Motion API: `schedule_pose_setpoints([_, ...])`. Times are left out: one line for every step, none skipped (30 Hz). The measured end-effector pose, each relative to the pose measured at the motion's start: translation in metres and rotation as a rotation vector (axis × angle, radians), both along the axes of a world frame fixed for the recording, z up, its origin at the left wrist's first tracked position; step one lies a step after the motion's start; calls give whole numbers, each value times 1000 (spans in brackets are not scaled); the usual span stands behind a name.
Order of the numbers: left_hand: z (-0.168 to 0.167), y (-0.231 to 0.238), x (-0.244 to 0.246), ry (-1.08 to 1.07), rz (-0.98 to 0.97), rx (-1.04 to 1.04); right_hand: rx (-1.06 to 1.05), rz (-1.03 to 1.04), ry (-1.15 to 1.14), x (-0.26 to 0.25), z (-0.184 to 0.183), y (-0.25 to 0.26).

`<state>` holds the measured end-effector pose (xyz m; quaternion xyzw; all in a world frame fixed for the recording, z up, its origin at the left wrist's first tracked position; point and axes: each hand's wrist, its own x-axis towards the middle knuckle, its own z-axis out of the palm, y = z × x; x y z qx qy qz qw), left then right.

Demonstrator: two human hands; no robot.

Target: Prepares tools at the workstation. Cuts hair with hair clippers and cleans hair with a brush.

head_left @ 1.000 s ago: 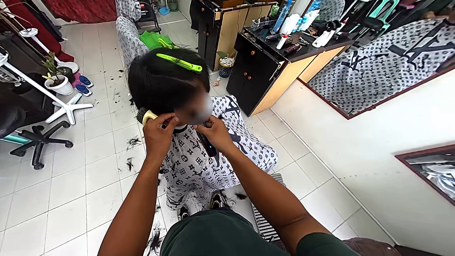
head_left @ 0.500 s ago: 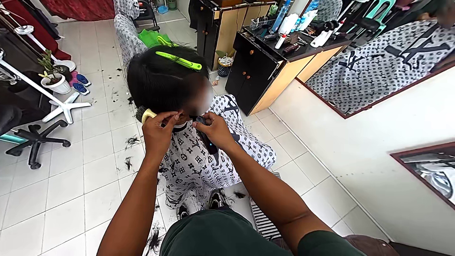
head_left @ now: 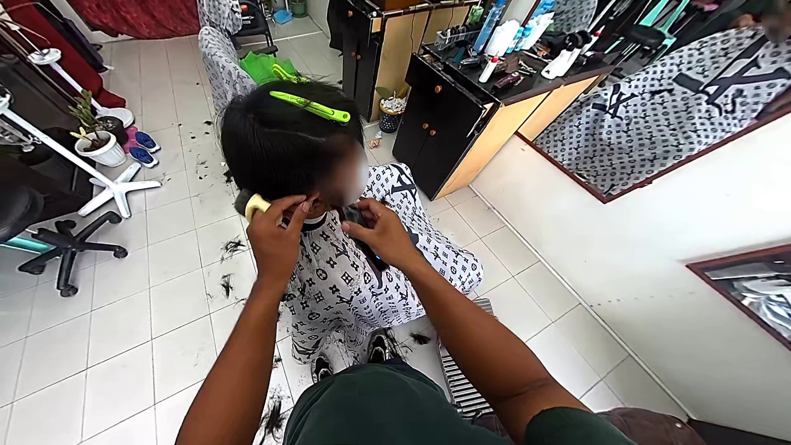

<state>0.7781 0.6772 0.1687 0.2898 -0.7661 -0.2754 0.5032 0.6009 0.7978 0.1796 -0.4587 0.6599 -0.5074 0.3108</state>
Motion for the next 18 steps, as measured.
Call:
schedule_pose_setpoints([-5,7,2,7,-27,-104,18,15,-6,-6,-5,11])
schedule_pose_setpoints([-11,15,3,-11,-115,-171,46,7,-32,-13,-12,23])
schedule_pose_setpoints([-12,23,3,-100,-276,-140,77,-23,-79,-19,-19,35])
schedule_pose_setpoints([-6,30,1,-266,-481,-18,98,-69,-143,-22,-28,46])
schedule_pose_setpoints([7,31,-5,-455,-691,166,104,-121,-209,-23,-38,57])
schedule_pose_setpoints([14,28,-14,-530,-835,302,97,-169,-270,-23,-46,66])
schedule_pose_setpoints([15,27,-21,-450,-886,373,82,-213,-321,-23,-53,74])
schedule_pose_setpoints([15,25,-27,-291,-852,385,63,-243,-368,-23,-58,79])
schedule_pose_setpoints([13,23,-34,-137,-781,374,43,-265,-415,-22,-63,84])
schedule_pose_setpoints([9,20,-41,-61,-710,369,24,-282,-460,-21,-67,89])
schedule_pose_setpoints([4,16,-45,-113,-677,405,10,-296,-507,-19,-71,93])
schedule_pose_setpoints([0,11,-48,-275,-692,481,-2,-308,-556,-16,-74,96])
schedule_pose_setpoints([-2,8,-51,-468,-734,560,-23,-317,-605,-14,-77,99])
schedule_pose_setpoints([-3,8,-53,-584,-769,604,-52,-317,-650,-12,-79,102])
schedule_pose_setpoints([1,11,-54,-568,-785,610,-83,-310,-686,-11,-81,104])
schedule_pose_setpoints([6,15,-53,-427,-774,585,-106,-297,-714,-11,-83,105])
schedule_pose_setpoints([9,18,-53,-251,-747,543,-116,-289,-742,-11,-84,105])
schedule_pose_setpoints([10,18,-55,-132,-713,516,-110,-285,-768,-11,-84,107])
